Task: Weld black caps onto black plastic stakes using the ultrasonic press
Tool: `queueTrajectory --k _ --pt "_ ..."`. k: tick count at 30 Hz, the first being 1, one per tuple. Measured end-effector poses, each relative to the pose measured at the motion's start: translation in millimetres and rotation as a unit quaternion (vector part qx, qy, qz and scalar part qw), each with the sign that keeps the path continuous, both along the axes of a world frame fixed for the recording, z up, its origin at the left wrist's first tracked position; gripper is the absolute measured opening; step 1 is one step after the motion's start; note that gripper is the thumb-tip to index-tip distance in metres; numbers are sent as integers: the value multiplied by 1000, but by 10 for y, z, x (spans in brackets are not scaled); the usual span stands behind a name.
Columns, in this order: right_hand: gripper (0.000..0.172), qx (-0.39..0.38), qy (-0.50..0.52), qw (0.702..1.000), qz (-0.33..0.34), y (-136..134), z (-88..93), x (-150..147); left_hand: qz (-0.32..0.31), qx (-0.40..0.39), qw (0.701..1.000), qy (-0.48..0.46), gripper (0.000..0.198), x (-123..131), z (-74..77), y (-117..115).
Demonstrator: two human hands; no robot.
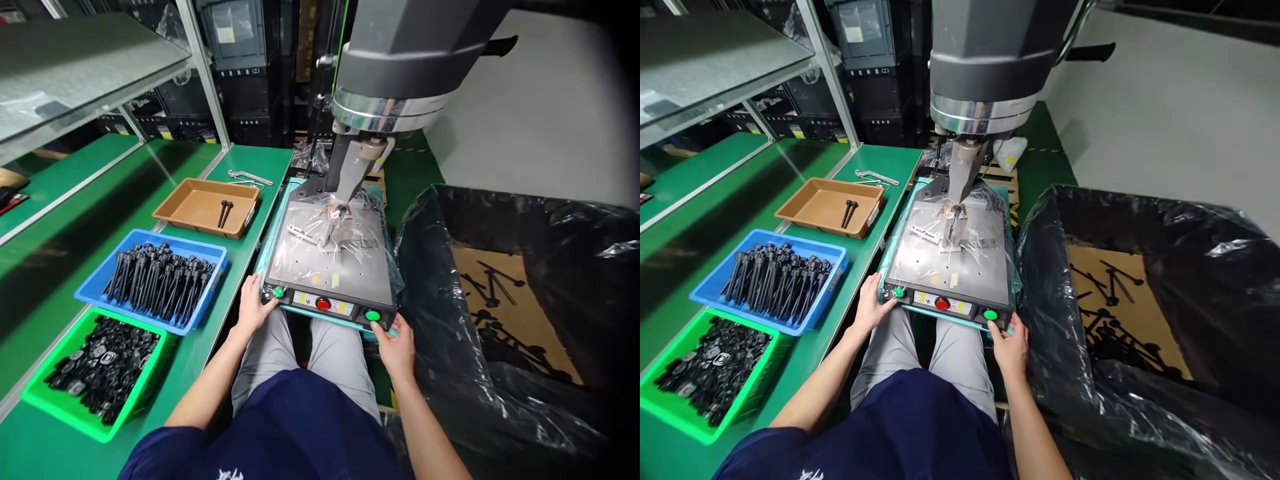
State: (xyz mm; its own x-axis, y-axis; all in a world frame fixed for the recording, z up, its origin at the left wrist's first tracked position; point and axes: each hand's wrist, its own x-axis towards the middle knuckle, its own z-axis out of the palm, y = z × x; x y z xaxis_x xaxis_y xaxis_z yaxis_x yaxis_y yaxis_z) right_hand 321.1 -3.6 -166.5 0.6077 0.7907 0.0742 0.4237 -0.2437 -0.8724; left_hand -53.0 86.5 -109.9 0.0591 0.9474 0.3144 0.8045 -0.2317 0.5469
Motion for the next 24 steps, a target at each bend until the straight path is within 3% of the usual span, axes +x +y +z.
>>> queueTrajectory --k 7,14,24 --pt "79 -22 -32 999 -26 94 58 -27 -9 4 1000 22 76 78 -136 169" --pt "72 -19 -97 994 -41 185 -33 58 -12 34 999 4 79 22 -263 250" --pt "74 -8 -131 991 -27 180 -98 74 23 5 1000 11 83 38 -245 298"
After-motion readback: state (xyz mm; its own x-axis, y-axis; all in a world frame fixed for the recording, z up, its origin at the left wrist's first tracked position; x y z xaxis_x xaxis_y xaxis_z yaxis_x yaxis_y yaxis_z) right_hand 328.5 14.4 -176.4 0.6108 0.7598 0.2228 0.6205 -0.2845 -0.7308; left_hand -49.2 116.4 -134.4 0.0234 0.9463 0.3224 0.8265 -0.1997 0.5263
